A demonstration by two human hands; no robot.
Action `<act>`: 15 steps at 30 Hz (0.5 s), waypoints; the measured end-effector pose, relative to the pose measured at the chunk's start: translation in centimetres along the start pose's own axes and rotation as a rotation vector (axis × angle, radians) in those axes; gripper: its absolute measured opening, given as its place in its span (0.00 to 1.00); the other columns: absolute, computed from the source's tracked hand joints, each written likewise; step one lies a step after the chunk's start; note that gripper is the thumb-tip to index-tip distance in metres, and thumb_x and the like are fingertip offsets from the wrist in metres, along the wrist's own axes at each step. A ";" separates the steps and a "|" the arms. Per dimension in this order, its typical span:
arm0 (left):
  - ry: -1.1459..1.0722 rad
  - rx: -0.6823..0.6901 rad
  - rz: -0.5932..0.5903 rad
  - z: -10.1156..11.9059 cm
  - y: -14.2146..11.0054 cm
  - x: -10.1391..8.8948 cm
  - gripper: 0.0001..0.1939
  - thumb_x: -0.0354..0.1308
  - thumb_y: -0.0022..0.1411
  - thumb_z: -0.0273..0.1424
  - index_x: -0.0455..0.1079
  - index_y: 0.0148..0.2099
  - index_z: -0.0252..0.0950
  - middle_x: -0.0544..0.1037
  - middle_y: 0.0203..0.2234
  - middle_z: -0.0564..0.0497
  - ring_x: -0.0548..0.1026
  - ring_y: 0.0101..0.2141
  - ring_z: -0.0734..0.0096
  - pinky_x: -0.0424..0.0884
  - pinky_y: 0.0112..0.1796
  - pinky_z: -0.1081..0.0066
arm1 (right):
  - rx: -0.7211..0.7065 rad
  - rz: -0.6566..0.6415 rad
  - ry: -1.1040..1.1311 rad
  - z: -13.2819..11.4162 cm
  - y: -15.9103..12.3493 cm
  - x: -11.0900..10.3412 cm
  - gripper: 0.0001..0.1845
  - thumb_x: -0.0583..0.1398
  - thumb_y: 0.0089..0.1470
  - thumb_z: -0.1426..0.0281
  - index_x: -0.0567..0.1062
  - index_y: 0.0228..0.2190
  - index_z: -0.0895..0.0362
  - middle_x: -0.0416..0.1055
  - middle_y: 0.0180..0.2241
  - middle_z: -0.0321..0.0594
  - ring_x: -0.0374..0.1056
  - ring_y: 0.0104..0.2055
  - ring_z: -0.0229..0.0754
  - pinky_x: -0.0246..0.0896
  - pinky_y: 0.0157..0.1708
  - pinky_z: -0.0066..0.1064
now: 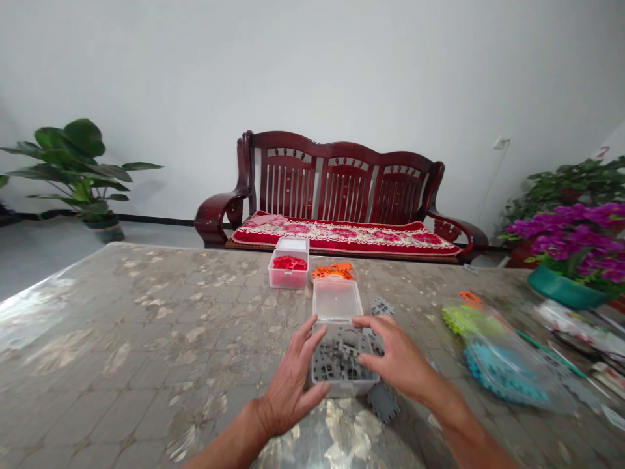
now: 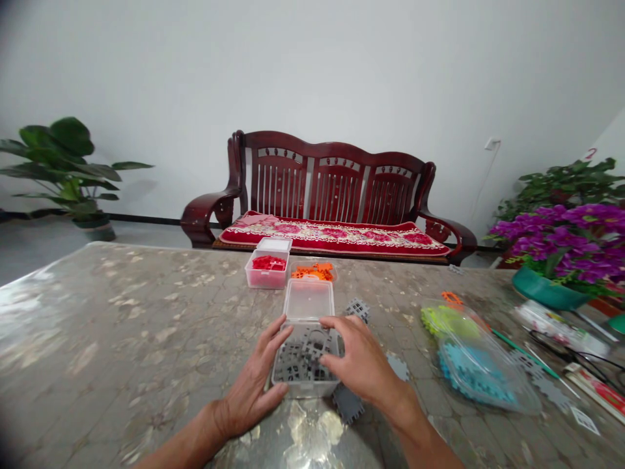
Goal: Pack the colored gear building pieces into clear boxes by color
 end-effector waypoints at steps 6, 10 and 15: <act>0.008 -0.004 -0.007 0.0 0.0 0.0 0.36 0.44 0.71 0.52 0.43 0.73 0.44 0.43 0.71 0.38 0.48 0.69 0.42 0.53 0.63 0.42 | -0.118 -0.125 -0.038 0.2 -0.8 -0.4 0.29 0.64 0.42 0.75 0.77 0.48 0.48 0.74 0.52 0.40 0.63 0.58 0.50 0.56 0.60 0.46; -0.001 -0.003 -0.001 0.0 0.0 0.0 0.36 0.46 0.71 0.51 0.43 0.73 0.44 0.44 0.70 0.37 0.49 0.68 0.41 0.54 0.63 0.42 | -0.101 -0.020 0.003 1.1 -0.3 -1.4 0.19 0.61 0.48 0.73 0.80 0.43 0.49 0.77 0.47 0.40 0.67 0.54 0.48 0.59 0.58 0.45; -0.001 -0.006 -0.020 -0.2 -0.1 0.1 0.35 0.46 0.71 0.51 0.45 0.73 0.45 0.44 0.71 0.38 0.49 0.68 0.41 0.54 0.63 0.42 | 0.063 0.264 -0.093 5.2 1.5 -3.7 0.19 0.58 0.54 0.66 0.78 0.48 0.51 0.77 0.48 0.42 0.69 0.53 0.50 0.60 0.57 0.45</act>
Point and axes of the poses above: each hand's wrist, its own y-axis towards the middle knuckle, its own x-axis out of the palm, z = x × y, the point moved 6 cm from there along y, towards the middle knuckle
